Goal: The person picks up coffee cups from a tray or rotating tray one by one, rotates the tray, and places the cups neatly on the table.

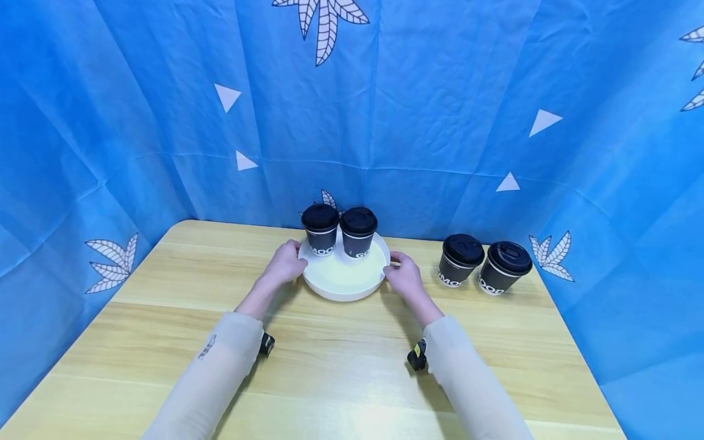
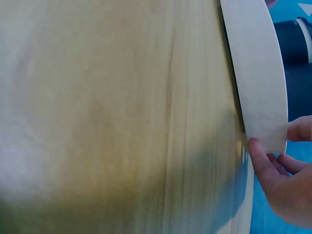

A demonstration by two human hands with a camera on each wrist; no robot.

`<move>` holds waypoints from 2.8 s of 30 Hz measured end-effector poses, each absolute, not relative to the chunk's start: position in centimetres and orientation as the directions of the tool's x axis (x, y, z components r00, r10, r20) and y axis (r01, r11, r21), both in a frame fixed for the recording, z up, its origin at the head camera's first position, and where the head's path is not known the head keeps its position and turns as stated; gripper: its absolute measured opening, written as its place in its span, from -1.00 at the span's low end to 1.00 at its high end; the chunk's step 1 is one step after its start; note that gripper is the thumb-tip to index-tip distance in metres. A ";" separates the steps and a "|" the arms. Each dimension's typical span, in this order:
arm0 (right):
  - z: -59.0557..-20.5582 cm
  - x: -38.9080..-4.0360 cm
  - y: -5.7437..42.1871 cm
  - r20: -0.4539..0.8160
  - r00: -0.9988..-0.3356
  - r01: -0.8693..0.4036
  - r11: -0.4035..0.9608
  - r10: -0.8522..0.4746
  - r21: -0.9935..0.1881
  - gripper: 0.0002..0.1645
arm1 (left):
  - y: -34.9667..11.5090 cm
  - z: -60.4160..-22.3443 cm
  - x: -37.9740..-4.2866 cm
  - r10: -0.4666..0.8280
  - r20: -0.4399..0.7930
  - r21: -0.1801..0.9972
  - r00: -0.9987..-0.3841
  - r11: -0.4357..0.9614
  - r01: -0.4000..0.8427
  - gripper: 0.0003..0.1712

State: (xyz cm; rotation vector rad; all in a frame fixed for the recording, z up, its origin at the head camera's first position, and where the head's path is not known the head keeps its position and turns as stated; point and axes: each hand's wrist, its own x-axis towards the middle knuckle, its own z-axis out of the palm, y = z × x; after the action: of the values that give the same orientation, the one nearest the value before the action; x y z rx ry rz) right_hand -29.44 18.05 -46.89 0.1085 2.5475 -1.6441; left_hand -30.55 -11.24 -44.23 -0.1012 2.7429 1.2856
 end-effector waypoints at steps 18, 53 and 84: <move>-46.6 -26.4 17.3 -0.141 -0.990 0.129 0.376 -0.004 -0.918 -0.14 | -11.2 -43.4 -28.5 -0.017 -0.180 0.740 -0.983 0.656 -0.147 -0.31; -47.5 -30.1 18.1 -0.152 -0.987 0.163 0.294 0.060 -0.942 -0.36 | -10.5 -43.9 -30.6 -0.012 -0.160 0.679 -0.987 0.724 -0.119 -0.27; -47.4 -27.2 16.9 -0.139 -0.990 0.141 0.310 0.029 -0.940 -0.17 | -11.0 -43.7 -29.1 0.007 -0.169 0.574 -0.986 0.814 -0.093 -0.25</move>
State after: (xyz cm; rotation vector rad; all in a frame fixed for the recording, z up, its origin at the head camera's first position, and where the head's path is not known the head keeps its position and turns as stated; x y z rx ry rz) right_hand -27.23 16.90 -47.43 0.1603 2.4637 -1.7840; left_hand -29.11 -11.01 -43.68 -0.0679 2.8346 0.9097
